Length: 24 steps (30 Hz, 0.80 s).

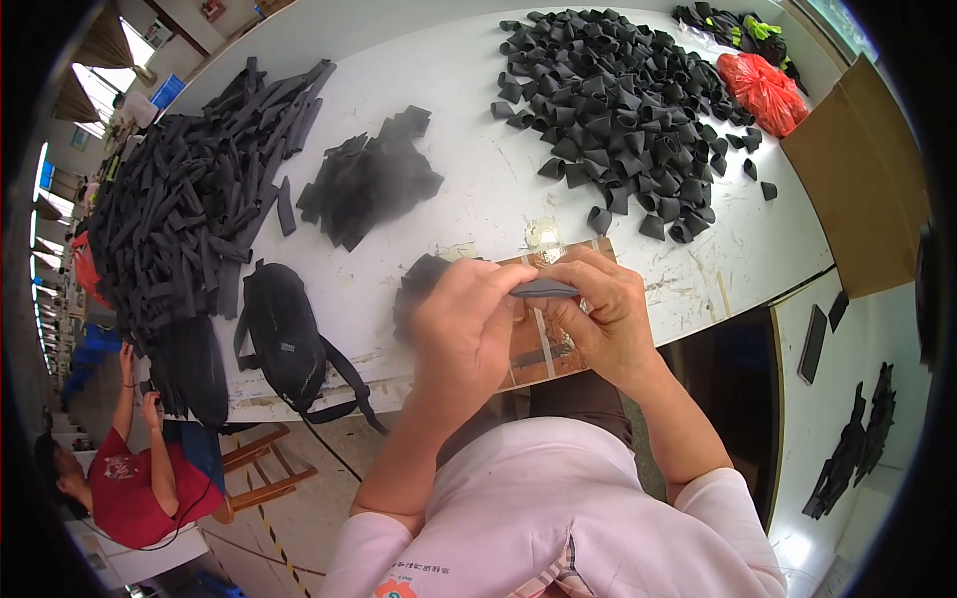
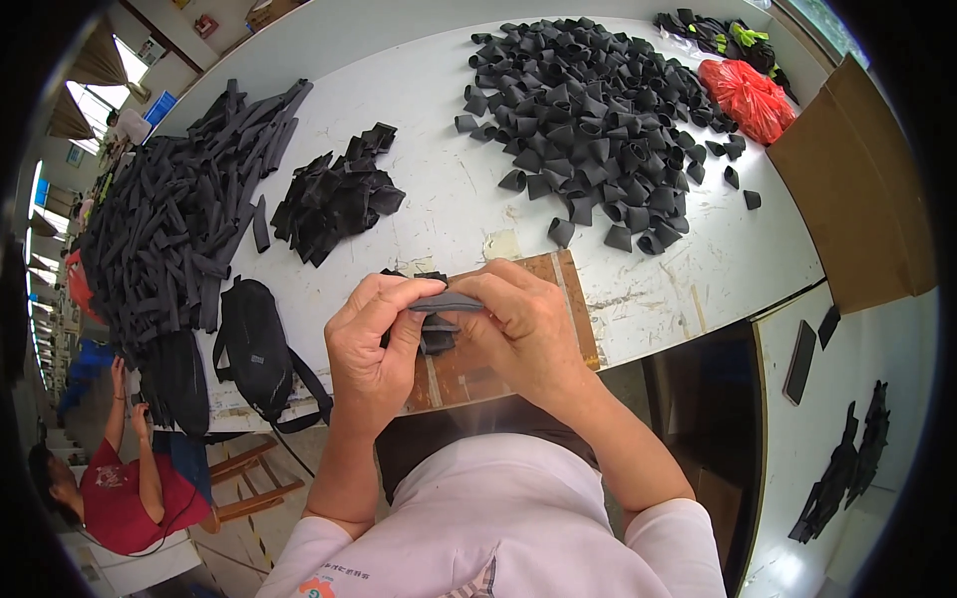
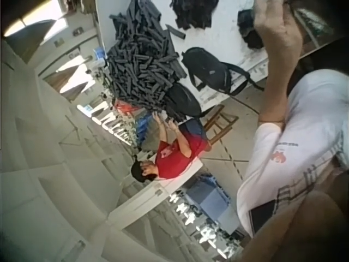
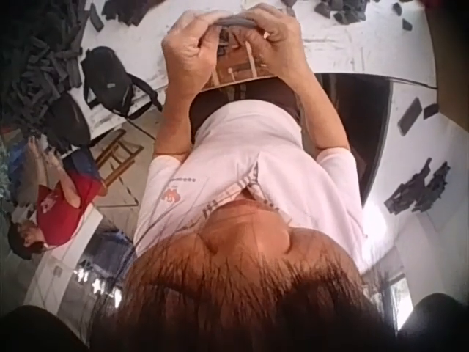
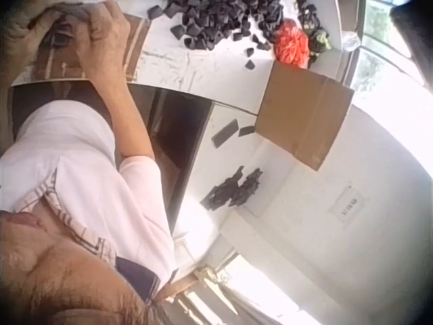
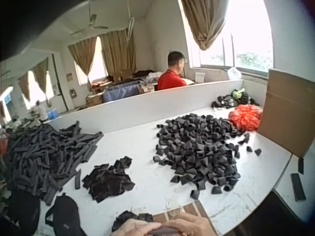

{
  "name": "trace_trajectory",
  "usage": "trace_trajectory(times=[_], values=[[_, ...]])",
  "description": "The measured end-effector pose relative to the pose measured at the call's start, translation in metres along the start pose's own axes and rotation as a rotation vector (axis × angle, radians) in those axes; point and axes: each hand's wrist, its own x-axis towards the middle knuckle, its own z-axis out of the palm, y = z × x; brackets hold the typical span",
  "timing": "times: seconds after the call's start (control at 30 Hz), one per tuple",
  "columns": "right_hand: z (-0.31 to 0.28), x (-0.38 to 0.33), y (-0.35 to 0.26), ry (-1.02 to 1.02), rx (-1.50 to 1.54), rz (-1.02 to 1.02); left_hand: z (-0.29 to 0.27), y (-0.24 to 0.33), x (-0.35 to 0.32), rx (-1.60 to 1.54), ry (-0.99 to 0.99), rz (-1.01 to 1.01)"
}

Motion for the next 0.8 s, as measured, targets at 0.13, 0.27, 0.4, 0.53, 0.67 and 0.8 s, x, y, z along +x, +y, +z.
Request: trace_trajectory(times=[0.13, 0.27, 0.4, 0.53, 0.67, 0.8], values=[[0.015, -0.010, 0.023, 0.015, -0.021, -0.039, 0.003, -0.006, -0.008, -0.021, -0.047, -0.080], [0.019, -0.009, 0.025, 0.082, -0.147, -0.154, 0.012, -0.022, -0.014, -0.141, 0.029, -0.136], [0.012, -0.005, 0.017, 0.009, -0.095, -0.085, 0.007, -0.024, -0.014, -0.118, 0.003, -0.140], [0.005, -0.003, 0.007, -0.018, -0.069, -0.095, 0.001, -0.020, -0.007, -0.013, -0.003, -0.007], [0.010, -0.003, 0.026, -0.062, 0.039, -0.024, 0.000, -0.027, -0.003, 0.127, -0.127, 0.114], [0.014, -0.010, 0.025, -0.014, 0.000, -0.077, 0.005, -0.026, -0.011, -0.005, -0.029, 0.081]])
